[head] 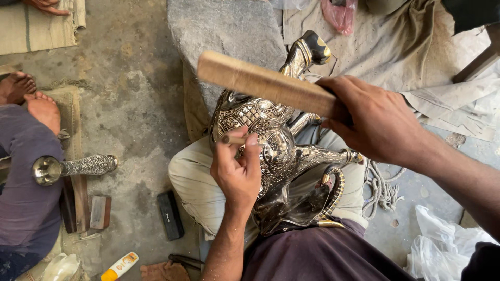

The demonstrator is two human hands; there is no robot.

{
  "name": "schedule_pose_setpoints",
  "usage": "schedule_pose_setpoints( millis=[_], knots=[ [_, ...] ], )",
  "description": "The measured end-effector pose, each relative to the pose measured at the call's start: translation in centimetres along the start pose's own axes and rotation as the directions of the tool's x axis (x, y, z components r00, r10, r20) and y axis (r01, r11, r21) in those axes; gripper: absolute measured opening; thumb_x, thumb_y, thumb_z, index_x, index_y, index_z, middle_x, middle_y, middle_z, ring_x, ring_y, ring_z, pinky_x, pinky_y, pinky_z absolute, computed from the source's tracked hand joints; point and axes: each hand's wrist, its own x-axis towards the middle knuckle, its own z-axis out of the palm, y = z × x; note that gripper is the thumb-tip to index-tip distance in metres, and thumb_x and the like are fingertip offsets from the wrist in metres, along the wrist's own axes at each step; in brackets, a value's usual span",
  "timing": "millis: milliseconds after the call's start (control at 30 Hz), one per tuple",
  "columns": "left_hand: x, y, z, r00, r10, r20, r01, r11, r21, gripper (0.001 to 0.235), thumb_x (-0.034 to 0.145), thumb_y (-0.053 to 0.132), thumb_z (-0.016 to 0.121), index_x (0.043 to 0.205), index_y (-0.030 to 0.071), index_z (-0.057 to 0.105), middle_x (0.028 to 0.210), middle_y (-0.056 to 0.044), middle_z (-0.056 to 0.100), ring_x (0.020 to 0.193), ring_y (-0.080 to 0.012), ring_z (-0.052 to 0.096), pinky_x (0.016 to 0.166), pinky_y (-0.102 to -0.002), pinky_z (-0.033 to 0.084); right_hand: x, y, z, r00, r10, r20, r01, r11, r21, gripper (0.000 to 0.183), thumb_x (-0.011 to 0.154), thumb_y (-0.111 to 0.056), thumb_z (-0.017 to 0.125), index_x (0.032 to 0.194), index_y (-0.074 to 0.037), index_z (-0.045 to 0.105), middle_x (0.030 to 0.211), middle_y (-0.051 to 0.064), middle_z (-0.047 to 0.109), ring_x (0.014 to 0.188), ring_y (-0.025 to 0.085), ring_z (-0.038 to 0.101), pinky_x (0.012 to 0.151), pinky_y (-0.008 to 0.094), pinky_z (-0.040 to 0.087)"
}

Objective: The person uses a metal chisel and a wooden mallet to engrave intricate patterns into a silver elephant-shaped metal object. They repeatedly strike the chisel to create detailed designs on the surface of the object.

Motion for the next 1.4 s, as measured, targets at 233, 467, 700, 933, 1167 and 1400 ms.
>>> schedule_pose_setpoints(
  millis=[233, 467, 700, 933, 1167, 1400],
  knots=[
    [1.5, -0.2, 2.1, 0.992, 0.081, 0.097, -0.098, 0.976, 0.194, 0.031, 0.102, 0.009, 0.069, 0.126, -0.004, 0.056, 0.103, -0.008, 0.071, 0.087, -0.0118, 0.073, 0.052, -0.021, 0.052, -1.6, 3.5, 1.0, 0.979, -0.061, -0.195, 0.041, 0.994, -0.106, 0.067, 0.083, -0.009, 0.070, 0.148, -0.008, 0.052, 0.095, 0.015, 0.065, 0.084, 0.030, 0.063, 0.069, 0.042, 0.051],
    [1.2, -2.0, 2.5, 0.924, 0.352, 0.152, -0.381, 0.803, 0.459, 0.020, 0.108, 0.017, 0.070, 0.122, 0.007, 0.059, 0.106, -0.002, 0.068, 0.090, -0.0133, 0.065, 0.062, -0.026, 0.053, -0.6, 6.4, 2.2, 0.959, -0.194, -0.206, 0.023, 0.779, -0.627, 0.041, 0.103, -0.011, 0.059, 0.143, -0.018, 0.058, 0.103, 0.004, 0.068, 0.084, 0.018, 0.059, 0.080, 0.034, 0.049],
    [1.3, -2.7, 2.5, 0.939, 0.283, 0.195, -0.340, 0.846, 0.411, 0.015, 0.107, 0.016, 0.066, 0.115, 0.005, 0.059, 0.103, -0.002, 0.067, 0.084, -0.0115, 0.065, 0.054, -0.020, 0.050, 0.4, 4.8, -1.1, 0.955, -0.194, -0.223, 0.108, 0.931, -0.348, 0.059, 0.087, -0.007, 0.063, 0.144, -0.022, 0.059, 0.095, 0.006, 0.066, 0.084, 0.022, 0.059, 0.075, 0.038, 0.046],
    [1.1, -2.2, 2.6, 0.964, 0.224, 0.146, -0.266, 0.857, 0.442, 0.015, 0.105, 0.017, 0.068, 0.111, 0.005, 0.062, 0.096, -0.003, 0.068, 0.077, -0.0133, 0.066, 0.052, -0.025, 0.050, 0.3, 3.3, -2.4, 0.854, -0.408, -0.323, 0.207, 0.835, -0.509, 0.046, 0.089, -0.005, 0.074, 0.131, -0.019, 0.063, 0.093, 0.004, 0.066, 0.085, 0.024, 0.063, 0.076, 0.045, 0.050],
    [1.3, -2.5, 2.5, 0.952, 0.258, 0.163, -0.305, 0.818, 0.488, 0.018, 0.105, 0.018, 0.071, 0.110, 0.003, 0.062, 0.096, -0.005, 0.067, 0.073, -0.0150, 0.064, 0.053, -0.029, 0.050, 0.4, 4.3, -2.2, 0.908, -0.225, -0.353, 0.149, 0.962, -0.230, 0.038, 0.086, -0.005, 0.075, 0.121, -0.017, 0.065, 0.090, 0.003, 0.066, 0.085, 0.022, 0.063, 0.079, 0.042, 0.051],
    [1.3, -2.3, 2.6, 0.951, 0.267, 0.157, -0.310, 0.822, 0.478, 0.024, 0.103, 0.015, 0.069, 0.120, 0.000, 0.062, 0.098, -0.008, 0.066, 0.073, -0.0150, 0.064, 0.052, -0.026, 0.050, 0.6, 4.0, -1.9, 0.926, -0.077, -0.370, 0.109, 0.992, 0.066, 0.040, 0.080, -0.005, 0.071, 0.117, -0.013, 0.058, 0.093, 0.004, 0.066, 0.086, 0.023, 0.066, 0.078, 0.040, 0.051]
  ],
)
